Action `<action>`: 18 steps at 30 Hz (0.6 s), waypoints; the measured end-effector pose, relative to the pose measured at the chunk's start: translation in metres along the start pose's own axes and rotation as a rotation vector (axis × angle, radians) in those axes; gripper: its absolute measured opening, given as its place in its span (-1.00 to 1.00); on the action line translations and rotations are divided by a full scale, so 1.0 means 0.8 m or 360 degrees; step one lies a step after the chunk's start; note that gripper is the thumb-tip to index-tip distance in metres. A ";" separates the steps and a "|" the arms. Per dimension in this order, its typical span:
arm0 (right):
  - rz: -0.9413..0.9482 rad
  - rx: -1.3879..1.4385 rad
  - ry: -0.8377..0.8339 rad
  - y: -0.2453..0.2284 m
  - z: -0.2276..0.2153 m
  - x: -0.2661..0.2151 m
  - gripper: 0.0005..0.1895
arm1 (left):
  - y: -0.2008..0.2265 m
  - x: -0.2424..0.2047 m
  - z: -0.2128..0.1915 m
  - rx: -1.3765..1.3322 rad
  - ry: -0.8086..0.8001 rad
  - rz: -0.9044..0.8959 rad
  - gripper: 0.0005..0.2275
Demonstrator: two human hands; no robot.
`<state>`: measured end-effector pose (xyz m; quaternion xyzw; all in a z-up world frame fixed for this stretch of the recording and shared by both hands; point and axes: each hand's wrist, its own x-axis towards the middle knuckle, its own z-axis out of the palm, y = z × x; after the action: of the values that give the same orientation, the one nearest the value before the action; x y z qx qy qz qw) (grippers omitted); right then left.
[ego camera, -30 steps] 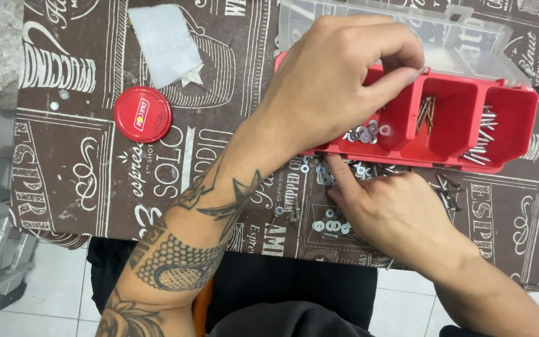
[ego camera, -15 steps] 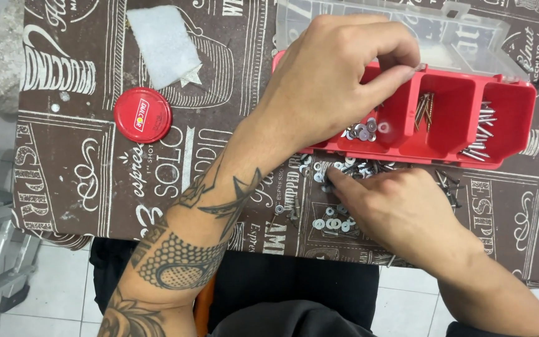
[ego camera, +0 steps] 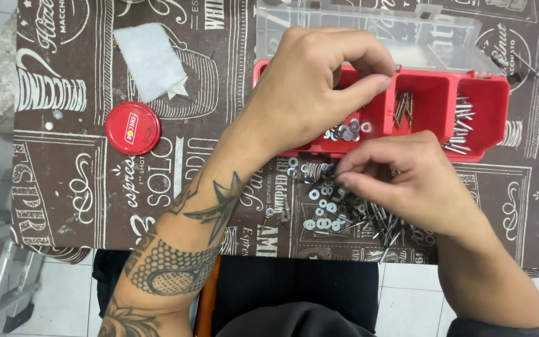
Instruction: The person sorts small metal hardware including screws, washers, and nails from a pile on the table into compartments of a red plastic organizer. They handle items one at a time, placing each into the appropriate section.
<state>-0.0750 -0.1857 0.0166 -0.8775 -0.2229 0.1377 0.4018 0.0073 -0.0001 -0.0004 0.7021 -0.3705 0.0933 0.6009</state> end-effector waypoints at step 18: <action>0.0078 0.0830 0.0815 0.033 -0.020 -0.002 -0.91 | 0.013 0.002 -0.009 -0.0242 -0.0248 -0.0491 -0.95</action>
<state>-0.0627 -0.2117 0.0068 -0.7565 -0.0515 -0.0245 0.6515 0.0043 0.0060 0.0105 0.7082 -0.3100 -0.0828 0.6289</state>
